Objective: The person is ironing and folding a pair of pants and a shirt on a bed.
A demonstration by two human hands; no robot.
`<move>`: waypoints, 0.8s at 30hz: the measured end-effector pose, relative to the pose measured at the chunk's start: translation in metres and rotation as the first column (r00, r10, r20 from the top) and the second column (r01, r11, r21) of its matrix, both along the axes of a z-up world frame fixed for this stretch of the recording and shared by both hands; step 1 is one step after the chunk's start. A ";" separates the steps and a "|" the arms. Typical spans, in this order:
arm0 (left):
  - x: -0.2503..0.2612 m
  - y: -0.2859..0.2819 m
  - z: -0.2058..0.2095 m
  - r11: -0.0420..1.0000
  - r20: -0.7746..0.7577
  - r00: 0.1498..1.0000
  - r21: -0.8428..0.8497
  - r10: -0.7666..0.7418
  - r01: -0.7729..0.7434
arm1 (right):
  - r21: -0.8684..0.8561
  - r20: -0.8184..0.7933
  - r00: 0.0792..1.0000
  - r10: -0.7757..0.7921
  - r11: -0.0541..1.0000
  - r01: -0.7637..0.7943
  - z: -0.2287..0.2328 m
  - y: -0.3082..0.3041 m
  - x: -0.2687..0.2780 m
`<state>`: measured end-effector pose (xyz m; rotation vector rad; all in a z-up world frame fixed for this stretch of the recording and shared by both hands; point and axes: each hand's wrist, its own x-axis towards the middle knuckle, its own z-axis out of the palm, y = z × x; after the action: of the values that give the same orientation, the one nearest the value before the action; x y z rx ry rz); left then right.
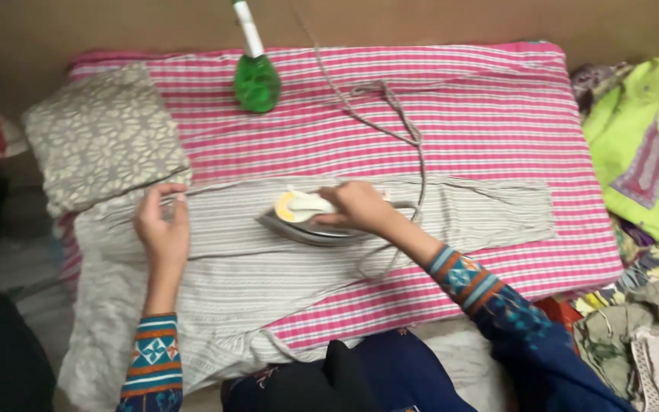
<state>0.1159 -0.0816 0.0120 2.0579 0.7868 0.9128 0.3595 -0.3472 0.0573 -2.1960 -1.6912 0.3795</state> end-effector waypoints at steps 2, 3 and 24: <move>0.025 -0.025 0.000 0.998 -0.020 0.998 0.010 -0.054 0.054 | -0.014 -0.010 0.999 -0.036 0.999 0.036 0.000 -0.047 0.031; 0.035 -0.040 0.000 0.995 -0.046 0.994 0.016 -0.095 0.095 | -0.031 -0.025 0.998 -0.059 0.998 0.059 -0.001 -0.071 0.045; 0.245 -0.652 -0.094 0.567 -0.451 0.619 0.263 -0.643 0.781 | 0.057 -0.013 0.998 -0.058 0.997 0.058 -0.023 -0.134 0.102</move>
<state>0.3606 -0.7337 -0.0821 2.6295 -0.2259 0.2839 0.4613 -0.4816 0.0344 -2.1923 -1.6083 0.3243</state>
